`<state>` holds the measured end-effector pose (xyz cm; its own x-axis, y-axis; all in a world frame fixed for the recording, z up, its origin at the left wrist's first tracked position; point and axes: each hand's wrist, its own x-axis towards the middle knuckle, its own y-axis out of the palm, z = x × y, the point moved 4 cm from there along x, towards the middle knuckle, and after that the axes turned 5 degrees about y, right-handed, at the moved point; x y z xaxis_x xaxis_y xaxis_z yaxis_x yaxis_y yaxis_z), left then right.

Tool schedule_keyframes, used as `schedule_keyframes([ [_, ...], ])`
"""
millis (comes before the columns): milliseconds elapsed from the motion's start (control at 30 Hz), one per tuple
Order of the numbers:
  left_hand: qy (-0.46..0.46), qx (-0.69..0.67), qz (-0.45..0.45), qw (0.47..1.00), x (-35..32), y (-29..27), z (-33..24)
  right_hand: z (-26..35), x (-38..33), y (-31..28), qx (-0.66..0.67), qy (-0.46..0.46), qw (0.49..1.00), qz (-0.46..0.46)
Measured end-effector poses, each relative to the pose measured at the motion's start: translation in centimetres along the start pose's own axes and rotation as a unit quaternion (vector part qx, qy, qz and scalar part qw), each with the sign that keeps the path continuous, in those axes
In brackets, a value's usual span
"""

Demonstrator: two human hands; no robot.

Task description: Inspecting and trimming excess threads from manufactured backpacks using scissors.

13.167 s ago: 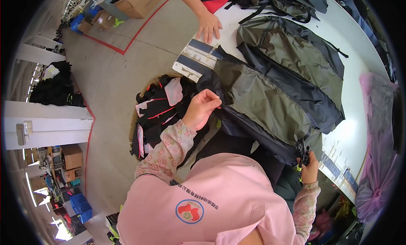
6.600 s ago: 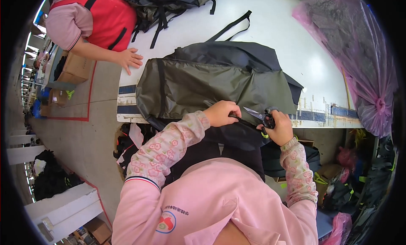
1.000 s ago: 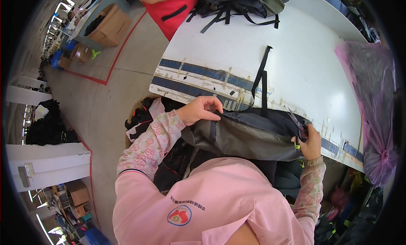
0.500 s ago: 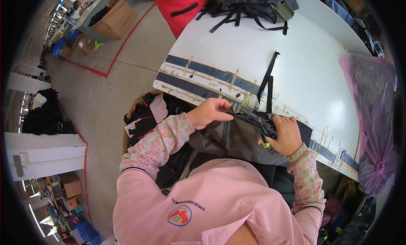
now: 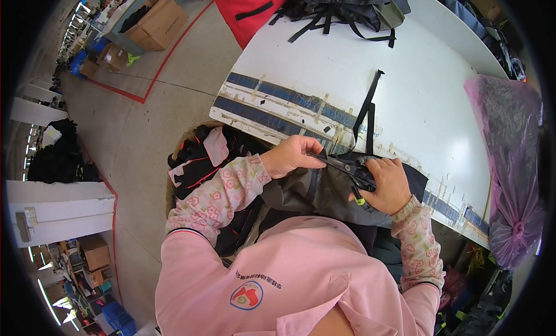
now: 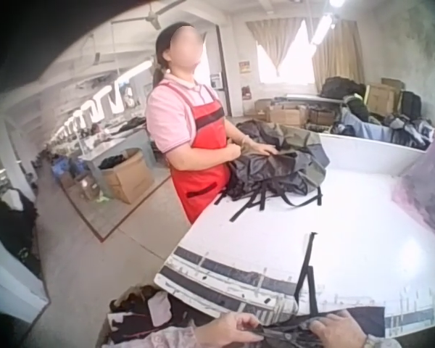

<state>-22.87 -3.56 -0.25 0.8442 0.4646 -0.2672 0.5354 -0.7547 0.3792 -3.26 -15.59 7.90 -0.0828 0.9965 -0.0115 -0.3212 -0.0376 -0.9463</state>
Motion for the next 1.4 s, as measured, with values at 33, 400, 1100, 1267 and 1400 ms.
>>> schedule_keyframes([
  [33, 0.000, -0.001, 0.000, 1.000, 0.0, 0.0, 0.0, 0.1, 0.0, 0.0, -0.002, -0.001, 1.000, -0.002],
  [400, 0.007, 0.097, 0.049, 0.994, -0.6, 0.4, -1.7, -1.6, -0.9, 0.4, 0.031, 0.034, 0.999, 0.019],
  [1100, 0.273, 0.570, -0.115, 0.766, 12.2, -9.0, -16.4, -12.4, -6.7, -2.5, 0.293, 0.267, 0.913, -0.092],
  [1267, 0.394, 0.694, -0.028, 0.602, 11.5, 1.0, -12.9, -12.5, -11.5, 0.5, 0.195, 0.310, 0.917, -0.158],
  [1400, 0.379, 0.639, 0.167, 0.648, 6.9, 7.2, -3.6, -10.0, -12.0, 3.6, 0.155, 0.279, 0.936, -0.145],
])
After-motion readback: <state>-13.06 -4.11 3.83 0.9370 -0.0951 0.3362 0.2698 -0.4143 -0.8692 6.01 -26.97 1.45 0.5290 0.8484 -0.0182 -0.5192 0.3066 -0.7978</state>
